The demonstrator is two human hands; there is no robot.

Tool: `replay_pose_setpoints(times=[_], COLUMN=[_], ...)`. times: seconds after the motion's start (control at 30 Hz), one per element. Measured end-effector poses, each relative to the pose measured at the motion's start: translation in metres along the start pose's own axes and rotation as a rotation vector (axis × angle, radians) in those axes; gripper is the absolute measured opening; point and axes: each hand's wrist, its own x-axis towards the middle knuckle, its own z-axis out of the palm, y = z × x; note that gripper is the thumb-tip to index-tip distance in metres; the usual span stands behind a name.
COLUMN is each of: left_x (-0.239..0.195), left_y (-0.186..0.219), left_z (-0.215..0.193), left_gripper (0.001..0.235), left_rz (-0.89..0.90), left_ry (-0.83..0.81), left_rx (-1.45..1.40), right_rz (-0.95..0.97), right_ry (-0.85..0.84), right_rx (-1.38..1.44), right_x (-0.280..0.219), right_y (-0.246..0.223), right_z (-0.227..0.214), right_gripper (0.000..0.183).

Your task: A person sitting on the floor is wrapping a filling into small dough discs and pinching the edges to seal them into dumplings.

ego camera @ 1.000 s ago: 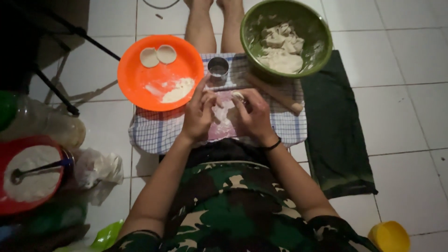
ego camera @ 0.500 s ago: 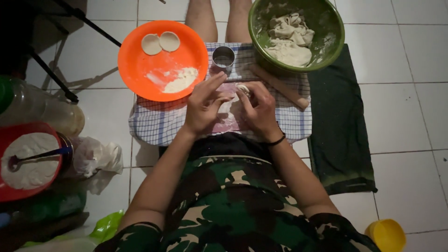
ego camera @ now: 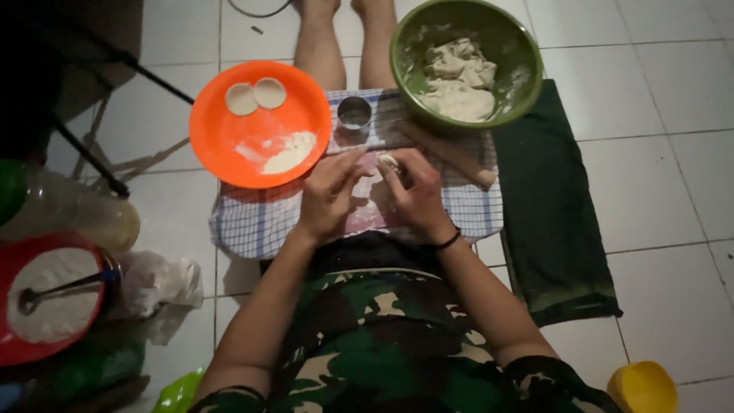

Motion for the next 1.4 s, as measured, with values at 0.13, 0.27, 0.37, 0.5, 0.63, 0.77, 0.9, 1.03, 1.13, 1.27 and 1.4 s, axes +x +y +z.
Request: replay_pose_setpoints(times=[0.13, 0.27, 0.37, 0.5, 0.63, 0.77, 0.9, 1.03, 1.13, 1.27, 1.4], left_x=[0.0, -0.005, -0.011, -0.001, -0.002, -0.004, -0.008, -0.004, -0.005, -0.004, 0.0], left_y=[0.0, -0.011, -0.023, -0.007, 0.006, -0.002, -0.01, -0.004, -0.007, -0.007, 0.002], left_z=[0.001, 0.002, 0.004, 0.001, -0.001, 0.0, 0.0, 0.002, 0.004, 0.003, 0.002], left_gripper=[0.042, 0.044, 0.05, 0.042, 0.032, 0.03, 0.042, 0.038, 0.044, 0.045, 0.015], left_rz=[0.03, -0.106, -0.177, 0.015, -0.056, -0.079, -0.104, -0.089, -0.055, -0.203, -0.255], left_ry=[-0.037, -0.058, -0.034, 0.041, 0.08, 0.062, -0.023, -0.035, -0.018, 0.019, 0.073], left_rx=[0.018, -0.142, -0.232, 0.002, 0.047, -0.014, -0.1, -0.043, -0.077, -0.144, -0.227], right_rz=[0.017, 0.016, 0.024, 0.023, 0.031, 0.028, 0.002, -0.005, -0.014, -0.003, -0.028], right_ry=[0.01, 0.016, 0.011, 0.017, 0.017, 0.019, 0.017, 0.017, 0.032, -0.03, -0.076], right_rx=[-0.016, -0.038, -0.028, -0.012, -0.004, 0.002, -0.008, -0.055, -0.099, -0.013, 0.063], right_x=[-0.003, -0.001, -0.002, -0.004, -0.003, -0.001, -0.002, -0.003, -0.005, 0.003, 0.007], right_y=[0.004, 0.005, 0.004, 0.006, 0.004, 0.001, 0.004, 0.004, 0.004, 0.003, -0.013], right_z=[0.001, 0.0, -0.001, 0.0, 0.0, -0.001, -0.002, -0.005, -0.008, -0.006, -0.007], right_gripper=[0.012, 0.012, 0.012, 0.012, 0.013, 0.009, 0.004, 0.006, 0.01, 0.014, 0.022])
